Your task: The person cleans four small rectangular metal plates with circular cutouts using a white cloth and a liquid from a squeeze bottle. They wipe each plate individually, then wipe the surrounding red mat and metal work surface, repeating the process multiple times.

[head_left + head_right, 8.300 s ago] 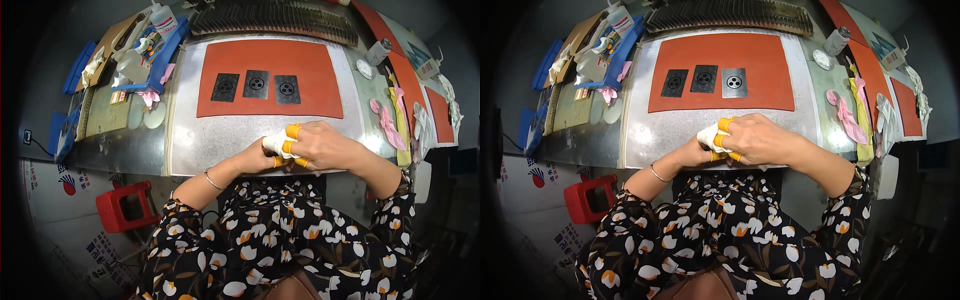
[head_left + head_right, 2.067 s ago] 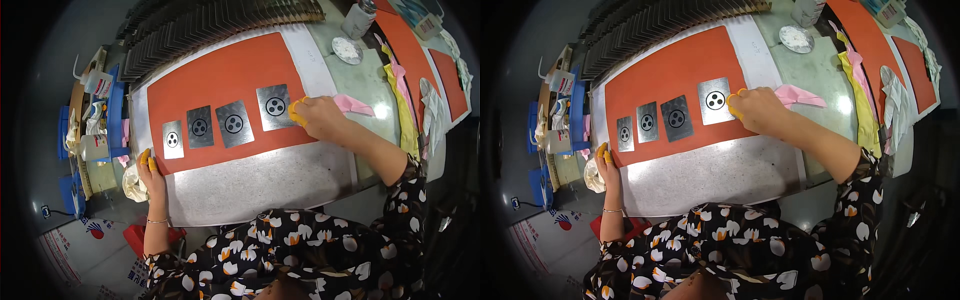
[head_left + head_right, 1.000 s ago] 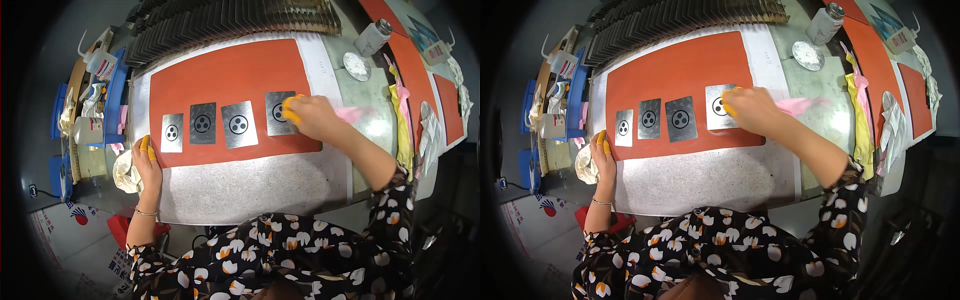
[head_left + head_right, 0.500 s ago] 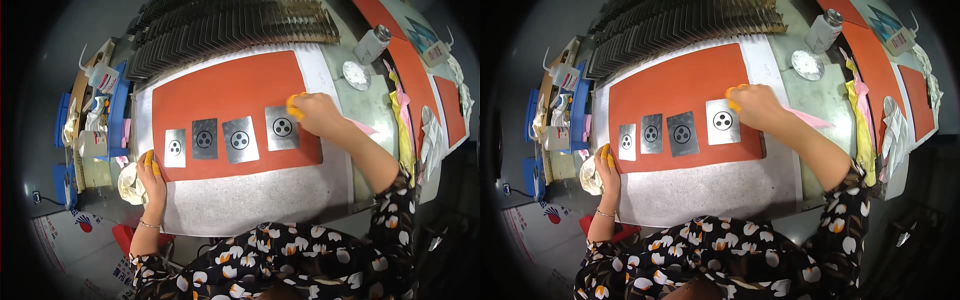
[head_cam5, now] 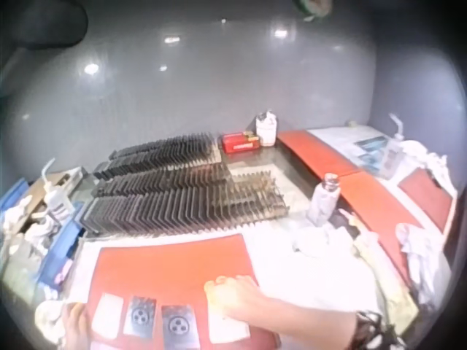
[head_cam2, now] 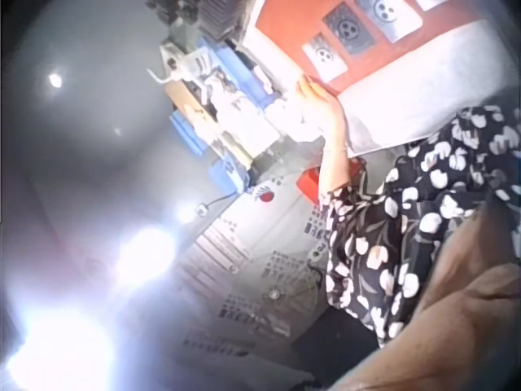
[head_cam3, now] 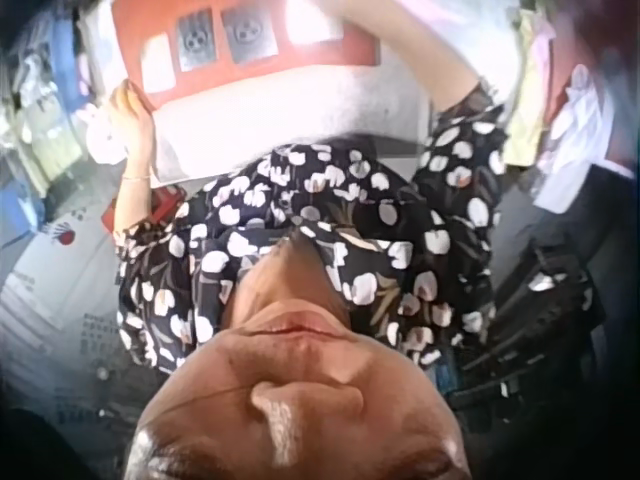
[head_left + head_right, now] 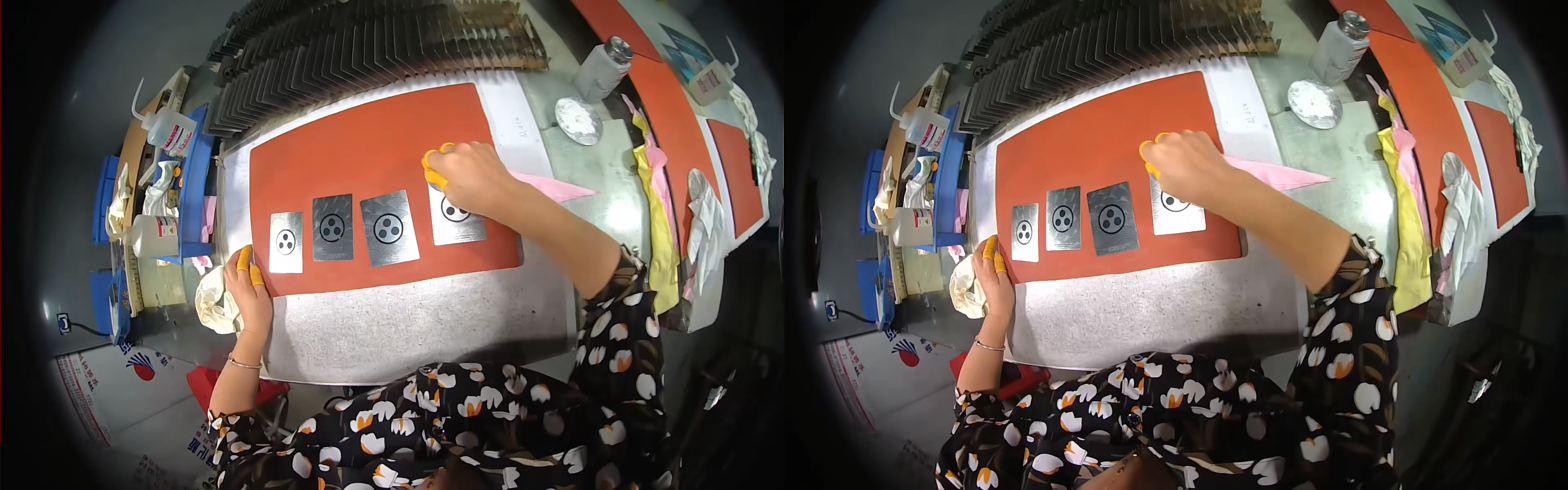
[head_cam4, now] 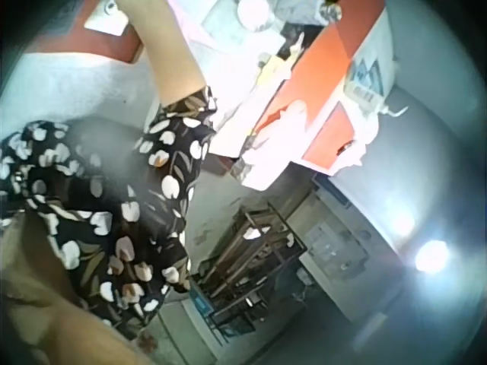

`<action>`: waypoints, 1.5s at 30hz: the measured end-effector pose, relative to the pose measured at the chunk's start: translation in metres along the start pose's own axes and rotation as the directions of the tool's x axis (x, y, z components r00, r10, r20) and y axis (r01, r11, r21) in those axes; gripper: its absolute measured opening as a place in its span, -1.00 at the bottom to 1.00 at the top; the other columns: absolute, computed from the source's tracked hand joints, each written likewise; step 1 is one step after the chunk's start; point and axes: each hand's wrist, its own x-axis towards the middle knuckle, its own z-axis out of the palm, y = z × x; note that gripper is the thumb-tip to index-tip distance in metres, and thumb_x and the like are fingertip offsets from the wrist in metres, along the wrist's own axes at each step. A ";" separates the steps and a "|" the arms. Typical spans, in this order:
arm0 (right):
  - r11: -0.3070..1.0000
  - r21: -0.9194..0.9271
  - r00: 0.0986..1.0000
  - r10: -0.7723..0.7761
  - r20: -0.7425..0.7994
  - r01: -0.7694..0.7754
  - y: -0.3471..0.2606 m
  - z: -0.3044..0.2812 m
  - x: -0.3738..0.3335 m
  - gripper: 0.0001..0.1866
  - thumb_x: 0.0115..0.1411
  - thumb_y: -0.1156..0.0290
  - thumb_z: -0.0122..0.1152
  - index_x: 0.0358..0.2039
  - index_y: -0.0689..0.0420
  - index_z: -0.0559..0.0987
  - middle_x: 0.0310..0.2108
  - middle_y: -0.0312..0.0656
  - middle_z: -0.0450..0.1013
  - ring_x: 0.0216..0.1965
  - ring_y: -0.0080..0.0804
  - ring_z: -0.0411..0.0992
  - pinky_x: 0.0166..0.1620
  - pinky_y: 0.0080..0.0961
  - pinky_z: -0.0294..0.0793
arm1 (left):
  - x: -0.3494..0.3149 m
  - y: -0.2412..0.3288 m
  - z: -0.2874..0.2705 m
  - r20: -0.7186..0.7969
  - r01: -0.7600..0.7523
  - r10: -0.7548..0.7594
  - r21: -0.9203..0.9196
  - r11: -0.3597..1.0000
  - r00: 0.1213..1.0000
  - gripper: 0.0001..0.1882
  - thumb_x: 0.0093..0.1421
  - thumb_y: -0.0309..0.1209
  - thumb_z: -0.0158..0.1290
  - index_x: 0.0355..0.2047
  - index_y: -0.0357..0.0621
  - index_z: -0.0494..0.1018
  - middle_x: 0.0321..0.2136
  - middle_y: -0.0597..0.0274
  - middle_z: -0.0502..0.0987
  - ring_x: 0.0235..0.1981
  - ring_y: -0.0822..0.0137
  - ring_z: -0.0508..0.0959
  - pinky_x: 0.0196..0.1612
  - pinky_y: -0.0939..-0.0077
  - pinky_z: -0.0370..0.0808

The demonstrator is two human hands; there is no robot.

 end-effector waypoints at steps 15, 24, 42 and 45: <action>0.745 -0.438 0.809 0.229 -0.541 -0.504 0.171 -0.213 -0.046 -0.86 -0.06 0.43 0.11 -0.43 0.12 0.53 -0.47 -0.03 0.49 -0.40 -0.07 0.48 -0.33 -0.21 0.44 | -0.006 -0.005 0.002 -0.024 0.016 -0.019 -0.098 0.995 1.000 -0.67 0.19 -0.51 -0.23 -0.05 -0.37 0.30 -0.08 -0.08 0.31 -0.08 -0.03 0.32 0.00 0.19 0.24; 0.720 -0.559 0.890 0.183 -0.418 -0.411 0.180 -0.201 -0.035 -0.83 -0.10 0.48 0.10 -0.41 0.09 0.52 -0.46 -0.06 0.48 -0.40 -0.03 0.47 -0.35 -0.17 0.42 | -0.004 -0.002 -0.002 -0.017 0.036 -0.038 -0.088 0.995 0.999 -0.66 0.18 -0.53 -0.24 -0.04 -0.38 0.29 -0.08 -0.08 0.30 -0.07 -0.02 0.31 0.03 0.20 0.22; 0.806 0.264 0.696 0.590 -0.409 -0.529 0.172 -0.076 -0.105 -0.82 -0.09 0.46 0.18 -0.46 0.28 0.48 -0.50 0.12 0.45 -0.35 0.10 0.43 -0.26 -0.15 0.39 | -0.004 -0.004 0.001 0.024 0.031 -0.028 -0.092 0.995 0.999 -0.67 0.24 -0.49 -0.25 -0.02 -0.36 0.29 -0.04 -0.04 0.29 -0.02 0.00 0.29 0.05 0.23 0.20; 0.817 0.130 0.695 0.551 -0.461 -0.562 0.189 -0.062 -0.098 -0.81 -0.09 0.43 0.21 -0.47 0.27 0.49 -0.48 0.13 0.46 -0.36 0.11 0.43 -0.29 -0.15 0.39 | -0.010 -0.007 -0.001 0.015 0.109 -0.108 -0.088 0.990 0.994 -0.67 0.23 -0.48 -0.22 -0.01 -0.33 0.31 -0.03 -0.04 0.29 -0.01 0.01 0.29 0.06 0.24 0.20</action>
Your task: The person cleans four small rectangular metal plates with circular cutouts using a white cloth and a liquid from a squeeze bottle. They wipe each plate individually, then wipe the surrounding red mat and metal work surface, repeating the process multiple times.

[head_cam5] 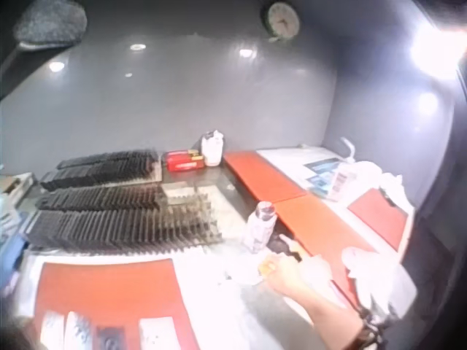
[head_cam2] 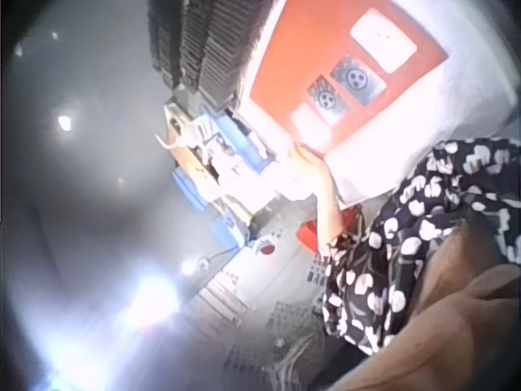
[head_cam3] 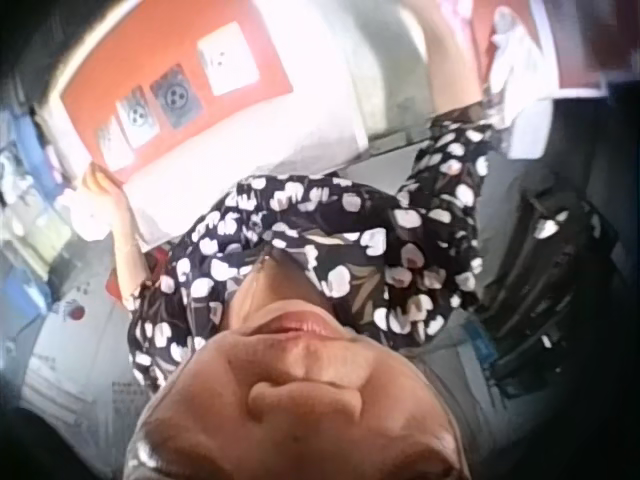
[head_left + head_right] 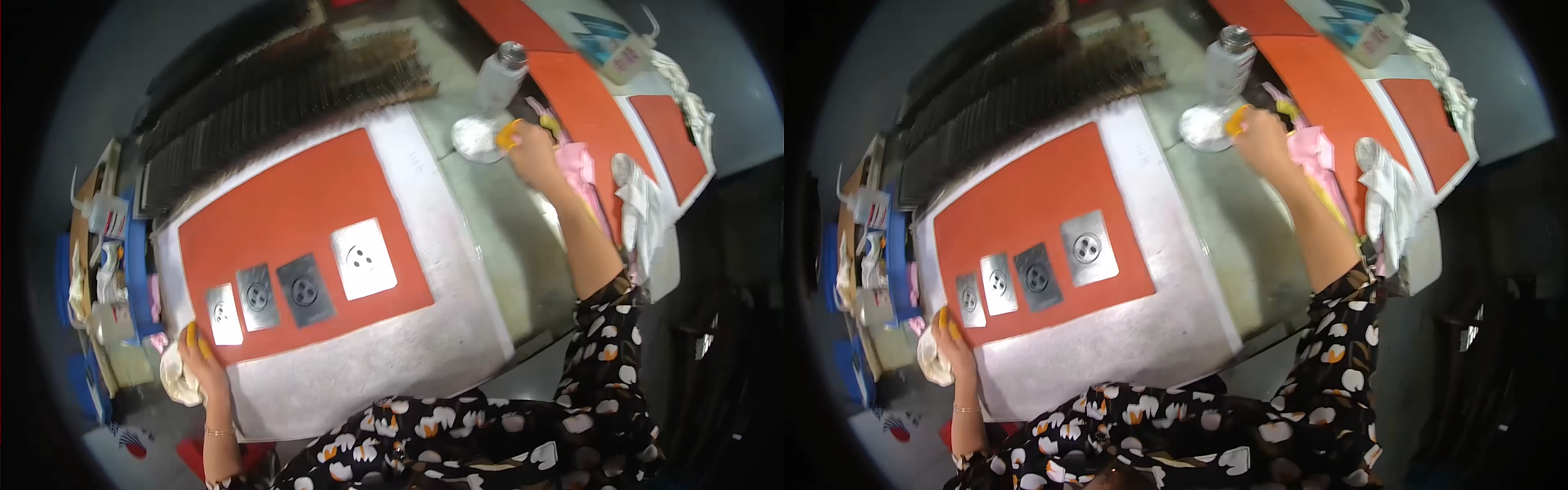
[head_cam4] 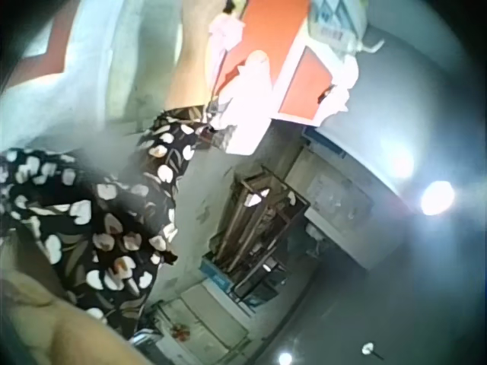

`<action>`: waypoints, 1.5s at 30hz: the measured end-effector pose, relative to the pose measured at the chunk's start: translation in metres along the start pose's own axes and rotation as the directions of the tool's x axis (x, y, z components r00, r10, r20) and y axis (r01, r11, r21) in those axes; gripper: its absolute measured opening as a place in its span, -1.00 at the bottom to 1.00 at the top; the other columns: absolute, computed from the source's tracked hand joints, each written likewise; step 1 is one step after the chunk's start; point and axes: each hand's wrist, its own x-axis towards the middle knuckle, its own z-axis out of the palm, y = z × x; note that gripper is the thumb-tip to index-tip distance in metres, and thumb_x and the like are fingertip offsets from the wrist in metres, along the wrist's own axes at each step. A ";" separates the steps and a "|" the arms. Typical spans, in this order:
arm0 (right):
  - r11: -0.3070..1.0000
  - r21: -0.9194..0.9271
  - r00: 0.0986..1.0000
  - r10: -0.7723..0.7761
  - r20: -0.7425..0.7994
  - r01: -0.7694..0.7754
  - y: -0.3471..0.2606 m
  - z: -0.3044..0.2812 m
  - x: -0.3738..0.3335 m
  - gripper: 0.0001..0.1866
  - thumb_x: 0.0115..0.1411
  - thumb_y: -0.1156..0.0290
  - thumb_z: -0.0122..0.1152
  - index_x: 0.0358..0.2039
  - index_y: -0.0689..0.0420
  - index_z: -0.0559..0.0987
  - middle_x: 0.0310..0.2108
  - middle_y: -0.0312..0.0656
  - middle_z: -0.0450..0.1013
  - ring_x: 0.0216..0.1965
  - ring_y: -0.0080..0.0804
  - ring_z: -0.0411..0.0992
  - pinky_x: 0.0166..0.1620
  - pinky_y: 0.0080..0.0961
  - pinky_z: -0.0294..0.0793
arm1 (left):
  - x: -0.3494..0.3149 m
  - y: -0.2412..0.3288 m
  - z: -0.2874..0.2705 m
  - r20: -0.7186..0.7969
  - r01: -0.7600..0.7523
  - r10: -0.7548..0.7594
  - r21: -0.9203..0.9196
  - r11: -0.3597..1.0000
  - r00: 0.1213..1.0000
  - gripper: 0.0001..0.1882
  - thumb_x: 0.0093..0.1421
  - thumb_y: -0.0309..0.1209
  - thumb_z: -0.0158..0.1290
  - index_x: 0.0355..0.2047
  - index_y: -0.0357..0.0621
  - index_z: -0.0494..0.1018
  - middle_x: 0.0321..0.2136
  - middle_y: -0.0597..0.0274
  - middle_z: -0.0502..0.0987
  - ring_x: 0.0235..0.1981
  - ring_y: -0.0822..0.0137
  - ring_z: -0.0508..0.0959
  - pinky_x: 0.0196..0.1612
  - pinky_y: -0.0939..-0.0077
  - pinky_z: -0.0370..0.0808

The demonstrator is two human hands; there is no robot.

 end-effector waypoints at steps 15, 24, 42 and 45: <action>0.963 0.115 0.962 -0.254 0.101 0.243 -0.073 -0.021 -0.040 -0.81 0.06 0.31 0.14 -0.40 0.17 0.50 -0.44 0.02 0.48 -0.38 0.01 0.45 -0.34 -0.20 0.40 | 0.002 0.002 -0.002 -0.038 -0.091 0.093 0.062 0.994 0.995 -0.70 0.20 -0.55 -0.20 -0.08 -0.35 0.34 -0.09 -0.02 0.34 -0.12 0.02 0.33 -0.04 0.23 0.26; 0.816 0.181 0.753 -0.577 0.317 0.549 -0.179 0.059 -0.071 -0.90 0.02 0.45 0.09 -0.46 0.20 0.49 -0.53 -0.06 0.47 -0.48 -0.01 0.44 -0.40 -0.16 0.39 | 0.008 0.008 0.001 -0.032 -0.064 0.065 0.036 0.997 0.997 -0.71 0.20 -0.53 -0.20 -0.08 -0.34 0.35 -0.08 -0.01 0.33 -0.10 0.04 0.31 -0.02 0.25 0.23; 0.725 0.264 0.630 -0.686 0.364 0.637 -0.193 0.064 -0.075 -0.88 0.06 0.43 0.07 -0.40 0.19 0.49 -0.50 -0.07 0.47 -0.44 -0.07 0.44 -0.36 -0.23 0.40 | 0.009 0.009 -0.001 0.006 -0.063 0.063 0.043 0.997 0.998 -0.64 0.11 -0.61 -0.20 -0.05 -0.34 0.32 -0.05 -0.02 0.32 -0.05 0.00 0.29 0.05 0.20 0.19; 0.752 0.282 0.641 -0.657 0.398 0.596 -0.175 0.046 -0.083 -0.90 0.07 0.44 0.04 -0.46 0.19 0.47 -0.51 -0.06 0.45 -0.45 -0.05 0.43 -0.38 -0.19 0.37 | 0.003 0.005 -0.001 -0.010 -0.088 0.088 0.040 0.995 0.996 -0.65 0.13 -0.59 -0.19 -0.05 -0.34 0.32 -0.05 -0.02 0.32 -0.05 0.00 0.29 0.04 0.21 0.19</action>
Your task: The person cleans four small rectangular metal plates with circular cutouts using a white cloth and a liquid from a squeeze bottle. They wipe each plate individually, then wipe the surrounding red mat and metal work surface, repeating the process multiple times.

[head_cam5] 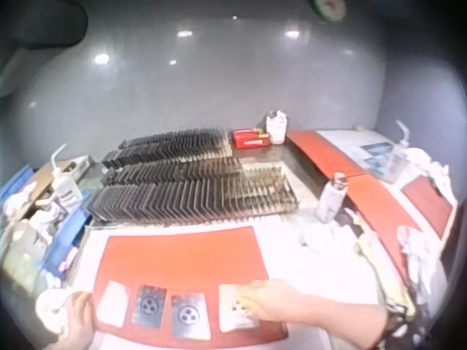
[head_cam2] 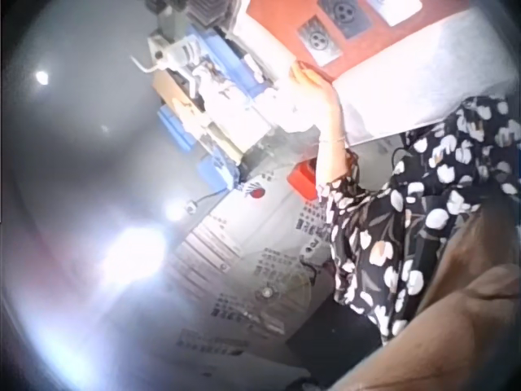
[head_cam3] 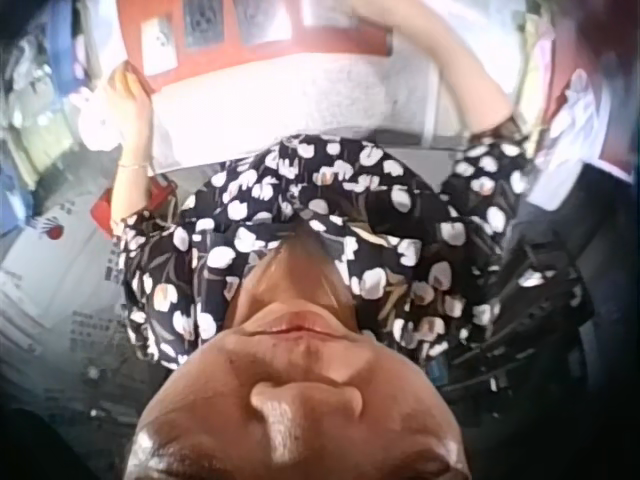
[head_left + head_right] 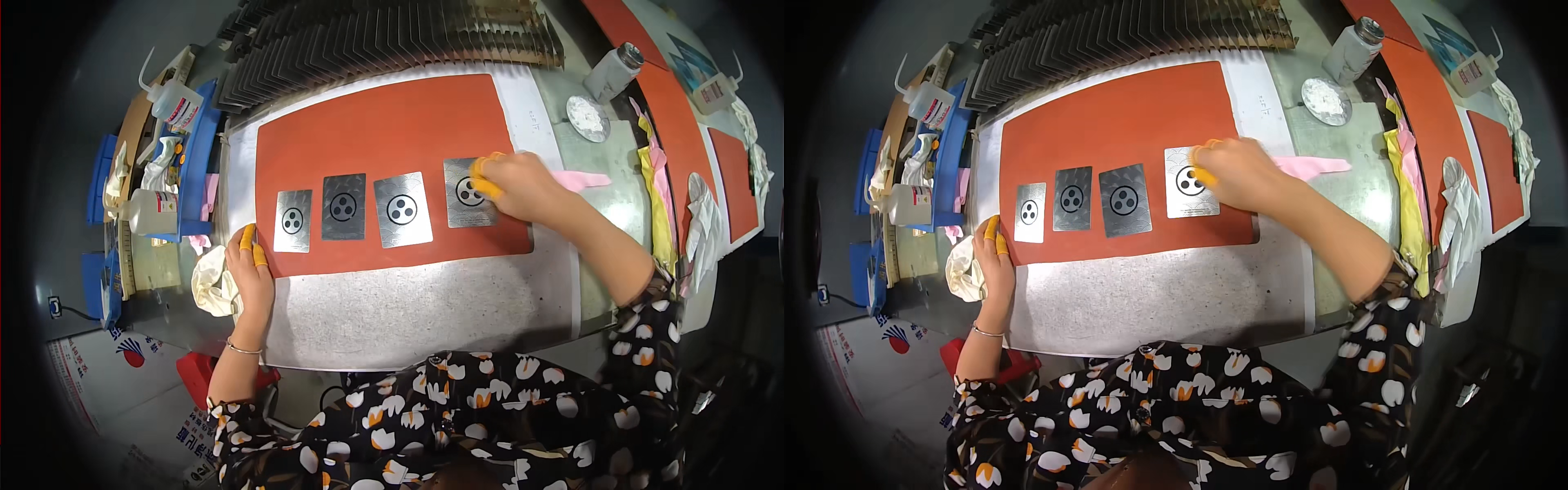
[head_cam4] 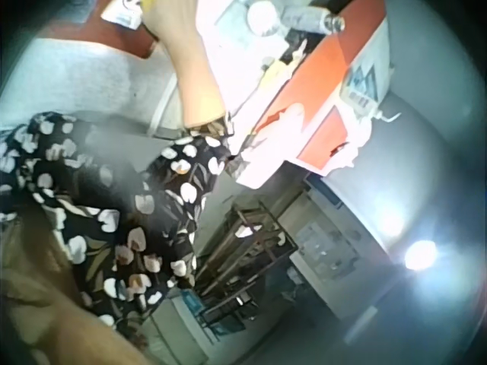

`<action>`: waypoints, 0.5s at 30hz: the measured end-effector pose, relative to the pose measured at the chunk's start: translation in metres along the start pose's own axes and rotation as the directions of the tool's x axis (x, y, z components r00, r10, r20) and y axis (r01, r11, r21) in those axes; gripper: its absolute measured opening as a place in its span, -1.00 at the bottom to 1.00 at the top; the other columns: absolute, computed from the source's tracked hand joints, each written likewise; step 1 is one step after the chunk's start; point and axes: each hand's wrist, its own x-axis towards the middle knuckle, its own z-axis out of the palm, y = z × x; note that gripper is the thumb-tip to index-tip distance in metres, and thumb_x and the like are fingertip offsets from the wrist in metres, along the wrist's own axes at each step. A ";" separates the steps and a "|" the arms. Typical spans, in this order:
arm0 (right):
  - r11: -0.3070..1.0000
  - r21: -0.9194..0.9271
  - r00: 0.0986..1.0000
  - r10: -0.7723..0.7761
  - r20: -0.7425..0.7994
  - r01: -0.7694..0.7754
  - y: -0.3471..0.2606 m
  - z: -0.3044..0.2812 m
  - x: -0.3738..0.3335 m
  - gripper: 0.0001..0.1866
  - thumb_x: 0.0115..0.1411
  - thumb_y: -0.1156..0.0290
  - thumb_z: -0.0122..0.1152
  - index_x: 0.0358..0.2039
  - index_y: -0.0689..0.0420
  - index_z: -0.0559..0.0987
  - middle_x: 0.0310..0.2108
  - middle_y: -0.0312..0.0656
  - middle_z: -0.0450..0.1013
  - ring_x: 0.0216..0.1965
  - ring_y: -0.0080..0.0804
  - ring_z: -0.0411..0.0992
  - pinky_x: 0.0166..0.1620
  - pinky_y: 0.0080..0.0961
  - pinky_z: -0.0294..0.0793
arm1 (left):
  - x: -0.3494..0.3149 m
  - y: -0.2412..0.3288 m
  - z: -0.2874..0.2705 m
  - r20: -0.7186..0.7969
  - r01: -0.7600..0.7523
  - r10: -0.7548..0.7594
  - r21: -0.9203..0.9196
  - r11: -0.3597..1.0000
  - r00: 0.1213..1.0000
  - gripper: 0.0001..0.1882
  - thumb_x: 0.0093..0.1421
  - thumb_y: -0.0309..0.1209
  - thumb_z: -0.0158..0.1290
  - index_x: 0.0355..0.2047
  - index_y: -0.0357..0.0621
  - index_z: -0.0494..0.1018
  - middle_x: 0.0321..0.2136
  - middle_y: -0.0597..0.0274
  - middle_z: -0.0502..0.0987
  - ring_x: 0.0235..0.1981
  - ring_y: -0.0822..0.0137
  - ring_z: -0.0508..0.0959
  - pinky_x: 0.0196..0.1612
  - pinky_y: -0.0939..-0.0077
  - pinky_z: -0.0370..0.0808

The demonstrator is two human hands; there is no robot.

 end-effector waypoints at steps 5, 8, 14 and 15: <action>0.997 -0.048 0.998 -0.060 -0.029 0.058 -0.016 0.016 0.002 -0.92 0.03 0.44 0.09 -0.45 0.17 0.49 -0.53 -0.11 0.45 -0.48 -0.11 0.43 -0.45 -0.25 0.39 | 0.006 0.003 -0.001 -0.015 -0.010 0.010 0.019 1.000 1.000 -0.61 0.05 -0.65 -0.19 -0.06 -0.33 0.33 -0.06 -0.02 0.33 -0.07 0.00 0.30 0.03 0.22 0.20; 0.998 -0.057 1.000 -0.019 0.005 0.019 -0.014 0.012 -0.034 -0.90 0.02 0.45 0.12 -0.42 0.15 0.50 -0.52 -0.14 0.46 -0.47 -0.14 0.44 -0.45 -0.28 0.41 | 0.000 -0.002 0.002 -0.025 -0.023 0.022 -0.035 0.999 0.999 -0.65 0.11 -0.61 -0.18 -0.06 -0.34 0.33 -0.07 -0.03 0.34 -0.08 0.00 0.31 0.00 0.22 0.22; 0.995 0.023 0.989 -0.093 -0.116 0.096 -0.039 0.030 -0.024 -0.96 0.00 0.49 0.11 -0.49 0.15 0.46 -0.55 -0.12 0.44 -0.50 -0.13 0.43 -0.46 -0.24 0.38 | 0.002 0.000 0.001 -0.055 -0.045 0.047 0.027 0.999 0.997 -0.67 0.13 -0.57 -0.14 -0.07 -0.31 0.34 -0.08 -0.01 0.36 -0.08 0.00 0.32 -0.01 0.22 0.23; 0.994 0.038 0.989 -0.103 -0.108 0.107 -0.042 0.029 -0.022 -0.94 0.00 0.48 0.13 -0.46 0.14 0.48 -0.54 -0.12 0.44 -0.49 -0.14 0.43 -0.46 -0.27 0.40 | 0.001 -0.003 0.002 -0.061 -0.050 0.050 0.007 0.999 0.997 -0.67 0.13 -0.57 -0.14 -0.07 -0.31 0.35 -0.08 -0.01 0.36 -0.08 0.00 0.32 -0.01 0.21 0.23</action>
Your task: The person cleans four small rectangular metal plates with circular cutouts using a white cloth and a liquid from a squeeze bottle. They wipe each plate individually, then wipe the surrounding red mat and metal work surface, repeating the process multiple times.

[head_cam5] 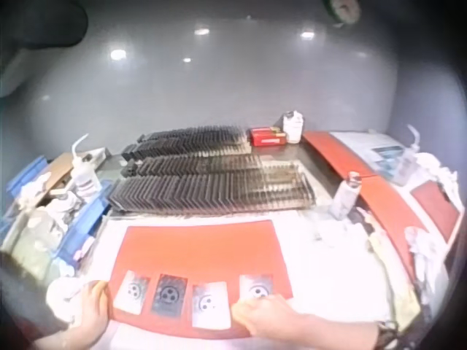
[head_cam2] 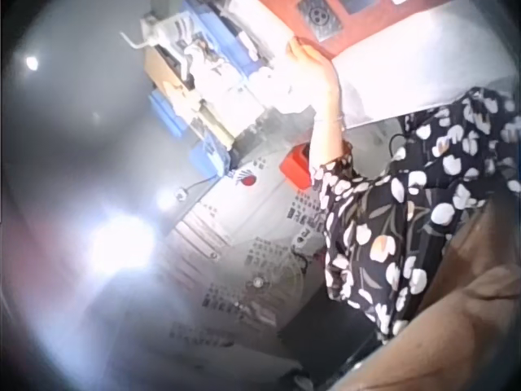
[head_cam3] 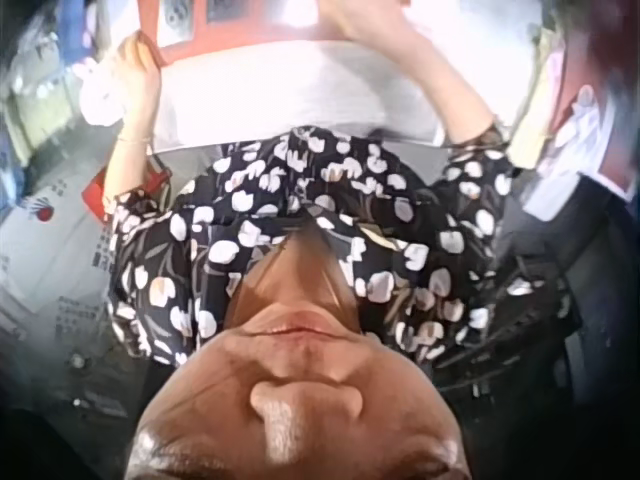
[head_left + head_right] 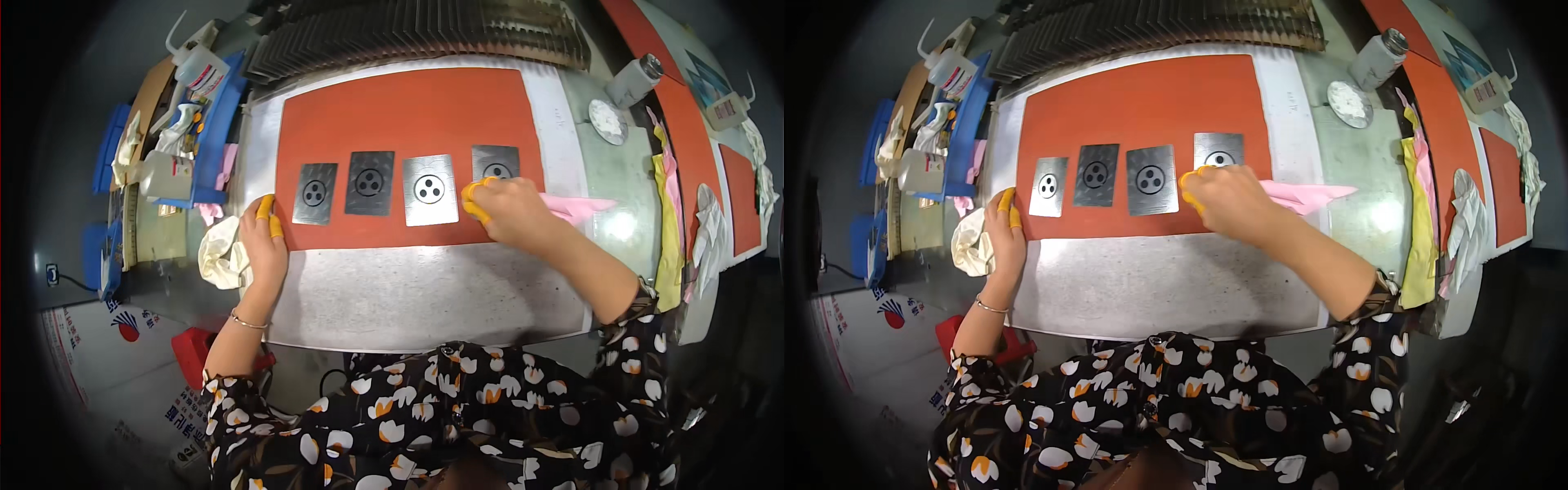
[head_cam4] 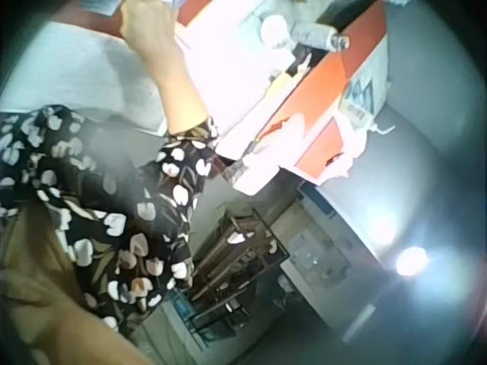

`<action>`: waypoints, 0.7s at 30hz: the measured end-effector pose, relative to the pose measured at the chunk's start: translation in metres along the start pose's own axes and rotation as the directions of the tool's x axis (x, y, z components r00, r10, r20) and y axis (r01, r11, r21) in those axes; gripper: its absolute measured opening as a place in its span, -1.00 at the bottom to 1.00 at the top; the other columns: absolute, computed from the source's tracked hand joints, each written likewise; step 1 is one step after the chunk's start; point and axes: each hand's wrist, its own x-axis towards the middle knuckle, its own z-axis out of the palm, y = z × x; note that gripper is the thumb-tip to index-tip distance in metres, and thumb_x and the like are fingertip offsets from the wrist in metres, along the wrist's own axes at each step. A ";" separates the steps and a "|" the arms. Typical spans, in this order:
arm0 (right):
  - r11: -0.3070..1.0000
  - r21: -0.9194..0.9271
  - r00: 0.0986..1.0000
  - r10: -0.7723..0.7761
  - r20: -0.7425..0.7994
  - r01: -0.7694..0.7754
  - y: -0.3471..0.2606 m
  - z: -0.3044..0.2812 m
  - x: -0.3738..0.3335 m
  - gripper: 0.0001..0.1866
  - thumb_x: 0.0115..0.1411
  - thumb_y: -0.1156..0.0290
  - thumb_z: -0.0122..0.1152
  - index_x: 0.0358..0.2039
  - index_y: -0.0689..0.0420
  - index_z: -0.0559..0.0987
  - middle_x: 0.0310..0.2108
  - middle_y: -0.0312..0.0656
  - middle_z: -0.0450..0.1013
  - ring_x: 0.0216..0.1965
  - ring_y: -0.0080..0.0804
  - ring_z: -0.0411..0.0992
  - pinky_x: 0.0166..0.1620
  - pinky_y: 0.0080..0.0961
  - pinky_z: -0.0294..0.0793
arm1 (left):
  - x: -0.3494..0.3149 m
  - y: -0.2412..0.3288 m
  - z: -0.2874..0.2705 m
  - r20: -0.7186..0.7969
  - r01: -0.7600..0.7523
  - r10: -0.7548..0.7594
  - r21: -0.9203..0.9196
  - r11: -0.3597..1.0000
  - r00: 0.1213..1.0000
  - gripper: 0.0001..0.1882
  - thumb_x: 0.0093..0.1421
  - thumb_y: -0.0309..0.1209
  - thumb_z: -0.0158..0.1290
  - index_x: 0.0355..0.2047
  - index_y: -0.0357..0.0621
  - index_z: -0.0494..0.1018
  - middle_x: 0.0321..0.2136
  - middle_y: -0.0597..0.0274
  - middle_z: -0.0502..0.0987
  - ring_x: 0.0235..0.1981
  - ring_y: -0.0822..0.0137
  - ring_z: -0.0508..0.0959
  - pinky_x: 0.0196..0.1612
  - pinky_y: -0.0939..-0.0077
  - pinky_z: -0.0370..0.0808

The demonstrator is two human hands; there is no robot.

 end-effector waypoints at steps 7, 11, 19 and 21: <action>1.000 0.005 1.000 0.016 -0.003 -0.016 -0.025 0.015 0.013 -0.93 0.03 0.45 0.12 -0.47 0.17 0.50 -0.56 -0.10 0.43 -0.54 -0.11 0.42 -0.49 -0.27 0.38 | 0.000 -0.001 0.001 0.004 0.033 -0.033 0.010 0.999 0.999 -0.64 0.07 -0.60 -0.11 -0.07 -0.31 0.36 -0.06 0.03 0.35 -0.07 0.02 0.32 -0.01 0.23 0.20; 0.999 -0.035 0.999 -0.015 0.038 0.016 -0.033 0.028 0.024 -0.94 -0.09 0.56 0.12 -0.54 0.23 0.44 -0.60 -0.06 0.40 -0.56 -0.08 0.41 -0.51 -0.25 0.36 | -0.006 -0.006 0.002 0.004 0.051 -0.051 -0.005 0.999 0.999 -0.65 0.04 -0.60 -0.11 -0.10 -0.32 0.36 -0.04 0.04 0.33 -0.07 0.02 0.30 0.00 0.21 0.19; 0.998 -0.048 0.998 -0.041 0.057 0.044 -0.050 0.037 0.037 -0.94 -0.11 0.58 0.14 -0.56 0.21 0.46 -0.57 -0.05 0.43 -0.55 -0.06 0.41 -0.48 -0.21 0.38 | -0.002 0.000 0.000 -0.005 0.064 -0.064 -0.016 0.998 0.998 -0.66 0.04 -0.59 -0.10 -0.12 -0.30 0.39 -0.04 0.11 0.35 -0.06 0.07 0.30 -0.02 0.26 0.21; 0.996 -0.084 0.997 -0.002 0.083 0.009 -0.035 0.018 0.019 -0.96 -0.08 0.57 0.13 -0.55 0.19 0.46 -0.56 -0.06 0.44 -0.54 -0.05 0.42 -0.47 -0.21 0.38 | -0.004 -0.004 0.002 -0.011 0.040 -0.040 -0.041 0.998 0.999 -0.66 0.04 -0.58 -0.10 -0.13 -0.30 0.39 -0.04 0.11 0.35 -0.06 0.07 0.31 -0.02 0.25 0.21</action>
